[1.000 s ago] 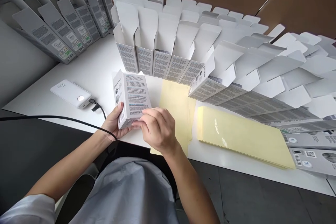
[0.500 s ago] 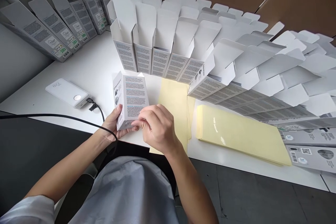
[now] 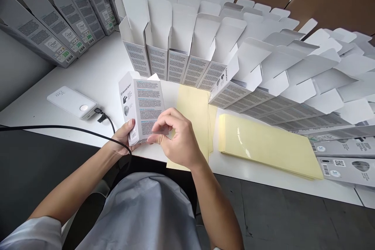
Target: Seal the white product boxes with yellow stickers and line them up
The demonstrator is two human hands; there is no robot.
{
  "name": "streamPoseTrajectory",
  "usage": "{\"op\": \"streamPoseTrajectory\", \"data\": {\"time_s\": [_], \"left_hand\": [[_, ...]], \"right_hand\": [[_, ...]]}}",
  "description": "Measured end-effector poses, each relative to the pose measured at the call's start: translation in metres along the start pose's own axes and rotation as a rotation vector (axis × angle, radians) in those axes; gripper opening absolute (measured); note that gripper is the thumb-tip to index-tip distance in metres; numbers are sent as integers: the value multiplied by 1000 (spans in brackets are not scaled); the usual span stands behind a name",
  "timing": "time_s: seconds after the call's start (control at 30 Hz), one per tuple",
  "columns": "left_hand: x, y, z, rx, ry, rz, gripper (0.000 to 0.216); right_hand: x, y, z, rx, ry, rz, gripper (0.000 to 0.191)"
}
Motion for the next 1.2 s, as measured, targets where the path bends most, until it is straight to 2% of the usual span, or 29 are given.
{"op": "streamPoseTrajectory", "data": {"time_s": [0.13,0.27,0.3,0.37,0.43,0.5,0.63,0.8,0.93,1.0,1.13,1.2], "left_hand": [[2,1,1,25,-36,-8,97],[1,2,2,104,-93,8,96],[1,2,2,115,-107,14,97],[0,1,1,131,-113,20,98],[1,0,0,132,-90,25,98],[2,-1,-1,124,-55,34,98],[3,-2,-2,130,49,38,95],[-1,-3,2,117,105,14,92],[-6,-3,2,147,123,12,88],[-6,-3,1,161,146,22,87],[-4,-3,0,89,173,32,86],[-3,-3,0,55,185,13,86]], "right_hand": [[-3,-1,7,63,10,-183,37],[-10,-1,13,100,-54,-490,87],[-12,-1,13,119,-101,-533,93],[-16,-1,13,170,-225,-556,90],[-19,-2,13,182,-347,-534,76],[-22,-3,12,135,-422,-498,64],[-19,-2,5,33,-451,-392,45],[-11,4,-8,139,-480,-409,52],[-11,9,-9,203,-536,-340,40],[-12,12,-8,182,-454,-277,38],[-11,14,-8,-12,-102,-124,51],[-10,15,-9,-50,-61,-61,48]]}}
Point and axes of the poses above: each hand's wrist, its own y-axis away from the middle knuckle, its own z-axis out of the back of the hand, x = y × z, the point moved 2 cm from there along -y, towards the middle knuckle, and after that the axes turned 5 degrees about -z, right-handed, at the moved point
